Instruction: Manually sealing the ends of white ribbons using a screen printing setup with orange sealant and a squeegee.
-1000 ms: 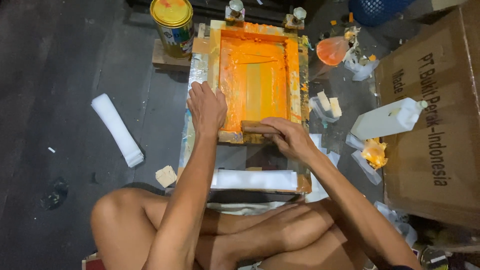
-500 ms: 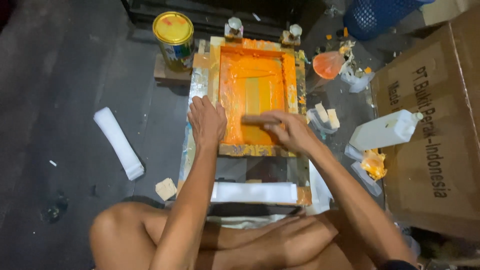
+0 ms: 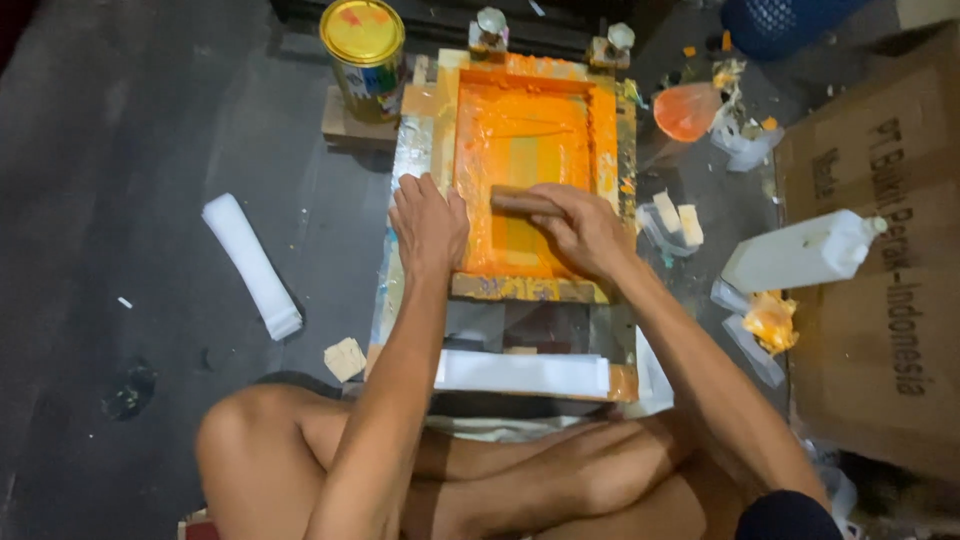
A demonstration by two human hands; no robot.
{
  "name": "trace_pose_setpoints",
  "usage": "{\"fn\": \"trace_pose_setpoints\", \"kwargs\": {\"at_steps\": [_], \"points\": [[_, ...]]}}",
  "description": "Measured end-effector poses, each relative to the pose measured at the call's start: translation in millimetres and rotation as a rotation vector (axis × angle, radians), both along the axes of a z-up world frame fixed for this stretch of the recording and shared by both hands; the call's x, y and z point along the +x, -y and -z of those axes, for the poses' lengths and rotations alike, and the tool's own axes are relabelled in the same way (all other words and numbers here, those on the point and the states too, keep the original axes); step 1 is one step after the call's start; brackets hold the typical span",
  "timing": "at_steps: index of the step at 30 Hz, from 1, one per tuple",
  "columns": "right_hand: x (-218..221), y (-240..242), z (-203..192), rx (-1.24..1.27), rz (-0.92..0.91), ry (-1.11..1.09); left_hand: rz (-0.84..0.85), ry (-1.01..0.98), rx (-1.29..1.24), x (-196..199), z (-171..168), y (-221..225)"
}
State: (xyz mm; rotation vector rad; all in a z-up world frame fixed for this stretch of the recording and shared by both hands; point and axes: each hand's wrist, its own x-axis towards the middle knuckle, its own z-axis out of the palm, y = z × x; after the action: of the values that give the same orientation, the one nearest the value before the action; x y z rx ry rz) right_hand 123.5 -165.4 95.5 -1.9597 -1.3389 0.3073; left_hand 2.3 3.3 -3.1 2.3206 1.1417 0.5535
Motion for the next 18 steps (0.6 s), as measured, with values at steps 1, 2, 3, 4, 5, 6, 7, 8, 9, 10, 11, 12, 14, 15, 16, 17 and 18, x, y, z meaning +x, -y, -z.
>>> {"fn": "trace_pose_setpoints", "kwargs": {"at_steps": [1, 2, 3, 4, 5, 6, 7, 8, 9, 10, 11, 12, 14, 15, 16, 17, 18], "points": [[-4.8, 10.0, 2.6, -0.007, 0.009, -0.001, 0.009, -0.001, -0.007, -1.0, -1.2, 0.1], [-9.8, 20.1, 4.9, -0.017, -0.016, -0.001, 0.011, 0.006, 0.009, -2.1, -2.7, 0.4], [-14.1, 29.4, 6.5, -0.026, -0.042, 0.002, 0.013, 0.016, 0.026, -2.1, -4.4, -0.3], [-17.8, 36.7, 10.2, -0.032, -0.033, 0.004, 0.021, 0.019, 0.020, -2.5, -0.7, 0.1], [-20.4, 42.6, 13.0, -0.016, -0.080, -0.016, 0.021, 0.027, 0.049, -2.0, 1.8, -0.8], [-23.1, 48.5, 15.5, 0.000, -0.127, -0.037, 0.021, 0.035, 0.079, -1.4, 4.0, -1.9], [-26.3, 54.1, 13.3, -0.001, -0.122, -0.033, 0.026, 0.039, 0.078, -1.1, 6.0, -1.7], [-29.5, 59.4, 10.9, -0.048, -0.112, -0.049, 0.027, 0.032, 0.060, -0.8, 7.9, -1.8], [-32.2, 62.6, 8.2, -0.092, -0.104, -0.065, 0.025, 0.025, 0.044, -0.5, 9.0, -3.9], [-33.5, 63.7, 5.9, -0.091, -0.102, -0.060, 0.027, 0.029, 0.045, -1.2, 6.6, -2.5], [-34.6, 63.6, 4.3, -0.095, -0.108, -0.076, 0.028, 0.024, 0.034, -2.2, 4.5, -2.1], [-35.4, 63.0, 3.2, -0.099, -0.113, -0.092, 0.029, 0.020, 0.023, -2.9, 2.9, -2.1], [-41.2, 61.5, -9.4, -0.117, -0.119, -0.111, 0.028, 0.014, 0.016, -4.9, -5.8, 1.0], [-44.0, 59.9, -15.4, -0.132, -0.126, -0.130, 0.026, 0.009, 0.012, -6.2, -9.8, 2.0], [-41.2, 59.9, -12.8, -0.134, -0.129, -0.132, 0.023, 0.007, 0.010, -5.8, -11.2, 3.0], [-38.5, 59.3, -9.9, -0.140, -0.131, -0.121, 0.022, 0.007, 0.005, -6.3, -12.4, 3.6], [-35.9, 58.7, -7.4, -0.146, -0.133, -0.111, 0.021, 0.007, 0.000, -6.7, -14.1, 4.2]]}}
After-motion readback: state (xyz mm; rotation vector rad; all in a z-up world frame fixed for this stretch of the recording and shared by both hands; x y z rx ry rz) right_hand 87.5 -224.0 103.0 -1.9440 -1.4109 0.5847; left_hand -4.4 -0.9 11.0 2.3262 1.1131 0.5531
